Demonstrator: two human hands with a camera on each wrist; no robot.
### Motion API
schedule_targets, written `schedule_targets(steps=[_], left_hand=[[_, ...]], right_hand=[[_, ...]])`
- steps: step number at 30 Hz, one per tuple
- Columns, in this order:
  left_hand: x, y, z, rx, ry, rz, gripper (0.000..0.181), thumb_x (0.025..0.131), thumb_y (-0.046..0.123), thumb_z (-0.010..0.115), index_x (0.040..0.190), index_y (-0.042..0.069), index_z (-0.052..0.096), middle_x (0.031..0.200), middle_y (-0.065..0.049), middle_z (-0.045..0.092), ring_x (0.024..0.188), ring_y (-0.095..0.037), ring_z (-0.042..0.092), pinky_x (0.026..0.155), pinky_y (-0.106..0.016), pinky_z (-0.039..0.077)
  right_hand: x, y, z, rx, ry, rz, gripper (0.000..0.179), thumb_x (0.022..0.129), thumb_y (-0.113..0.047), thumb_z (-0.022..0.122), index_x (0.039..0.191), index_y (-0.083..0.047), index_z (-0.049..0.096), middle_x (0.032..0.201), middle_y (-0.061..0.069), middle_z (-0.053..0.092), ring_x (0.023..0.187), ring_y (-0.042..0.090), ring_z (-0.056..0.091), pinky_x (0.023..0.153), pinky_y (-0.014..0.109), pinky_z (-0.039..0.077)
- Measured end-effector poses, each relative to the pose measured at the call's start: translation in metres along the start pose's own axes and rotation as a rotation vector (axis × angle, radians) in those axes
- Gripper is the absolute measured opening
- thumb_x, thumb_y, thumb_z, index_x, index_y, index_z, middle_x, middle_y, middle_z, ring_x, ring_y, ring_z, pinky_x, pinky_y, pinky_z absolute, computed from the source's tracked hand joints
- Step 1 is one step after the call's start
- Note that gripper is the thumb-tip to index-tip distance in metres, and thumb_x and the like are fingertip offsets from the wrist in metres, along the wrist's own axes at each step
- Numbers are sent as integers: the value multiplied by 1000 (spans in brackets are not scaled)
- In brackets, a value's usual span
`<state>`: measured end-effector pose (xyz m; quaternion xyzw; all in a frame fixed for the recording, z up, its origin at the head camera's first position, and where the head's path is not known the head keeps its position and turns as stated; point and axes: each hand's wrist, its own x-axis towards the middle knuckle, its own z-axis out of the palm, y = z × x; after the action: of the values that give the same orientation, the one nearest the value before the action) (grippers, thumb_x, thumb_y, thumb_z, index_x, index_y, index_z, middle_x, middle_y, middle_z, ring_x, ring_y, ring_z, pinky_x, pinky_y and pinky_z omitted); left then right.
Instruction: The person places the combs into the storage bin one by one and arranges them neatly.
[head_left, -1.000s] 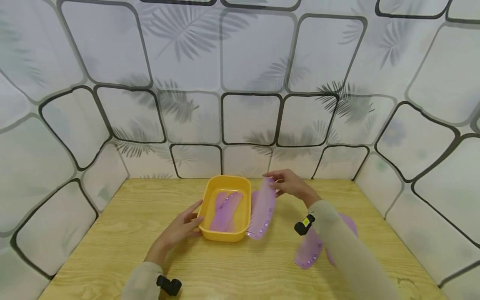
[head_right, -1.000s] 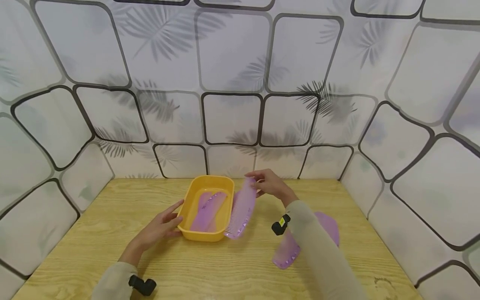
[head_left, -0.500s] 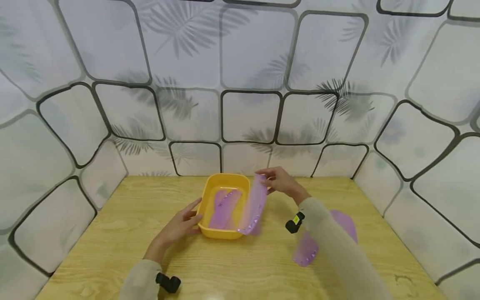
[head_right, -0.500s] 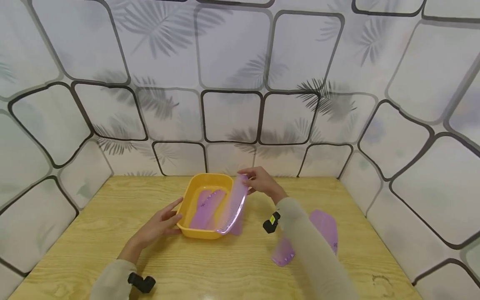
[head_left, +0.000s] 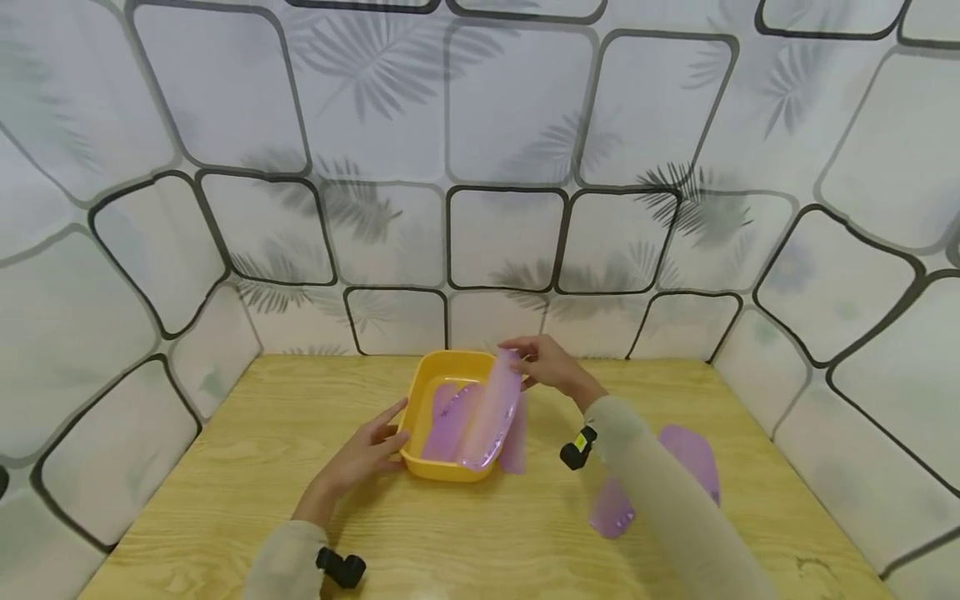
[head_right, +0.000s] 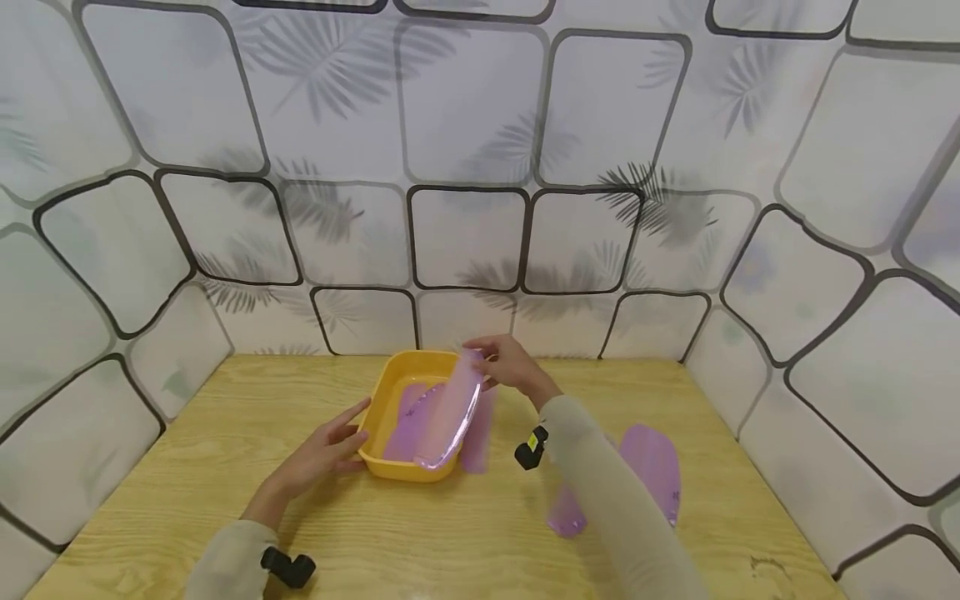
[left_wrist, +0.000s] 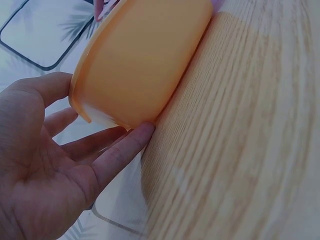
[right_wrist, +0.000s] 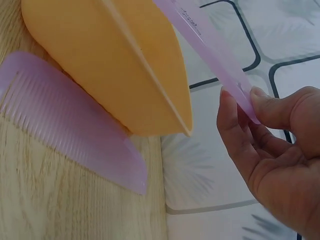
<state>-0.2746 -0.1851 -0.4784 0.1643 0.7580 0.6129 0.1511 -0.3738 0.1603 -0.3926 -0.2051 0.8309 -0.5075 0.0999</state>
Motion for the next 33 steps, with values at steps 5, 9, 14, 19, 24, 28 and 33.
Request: schedule_targets(steps=[5, 9, 14, 19, 24, 28, 33], left_hand=[[0, -2, -1, -6, -11, 7, 72, 110, 26, 52, 167, 10, 12, 154, -42, 35, 135, -49, 54, 100, -50, 59], [0, -2, 0, -1, 7, -16, 70, 110, 26, 51, 167, 12, 14, 155, -40, 36, 135, -47, 55, 100, -49, 59], [2, 0, 0, 0, 16, -32, 67, 111, 23, 49, 167, 15, 15, 157, -38, 35, 137, -47, 53, 101, -47, 59], [3, 0, 0, 8, 21, -32, 67, 110, 23, 50, 167, 15, 15, 156, -38, 37, 136, -46, 54, 99, -47, 60], [4, 2, 0, 4, 17, -27, 68, 110, 24, 51, 167, 14, 15, 155, -38, 37, 134, -46, 56, 100, -48, 60], [3, 3, 0, 3, 14, -29, 68, 110, 23, 51, 167, 14, 15, 156, -39, 36, 135, -47, 55, 100, -49, 59], [2, 1, 0, 5, 15, -29, 67, 110, 21, 50, 167, 16, 15, 157, -38, 36, 136, -48, 54, 100, -48, 59]], right_hand=[[5, 1, 6, -16, -13, -6, 41, 103, 2, 57, 144, 5, 56, 125, 30, 62, 89, 19, 67, 70, 37, 67], [7, 3, 9, -17, 9, 0, 41, 102, 3, 57, 144, 4, 57, 124, 30, 62, 89, 20, 67, 69, 36, 67], [11, 9, 6, -1, 35, 9, 42, 102, 4, 57, 144, 4, 57, 121, 29, 61, 87, 18, 66, 68, 35, 66], [15, 13, 5, 5, 33, 18, 44, 102, 4, 57, 145, 5, 54, 123, 30, 60, 87, 18, 67, 70, 35, 67], [15, 14, 6, -3, 39, 28, 43, 102, 3, 57, 145, 4, 56, 123, 31, 62, 88, 19, 67, 69, 34, 66], [17, 13, 12, -18, 27, 38, 42, 103, 2, 57, 144, 4, 57, 122, 30, 63, 88, 19, 66, 69, 34, 66], [20, 10, 19, -42, 23, 40, 42, 103, 1, 56, 145, 5, 55, 127, 31, 63, 94, 25, 68, 72, 37, 67]])
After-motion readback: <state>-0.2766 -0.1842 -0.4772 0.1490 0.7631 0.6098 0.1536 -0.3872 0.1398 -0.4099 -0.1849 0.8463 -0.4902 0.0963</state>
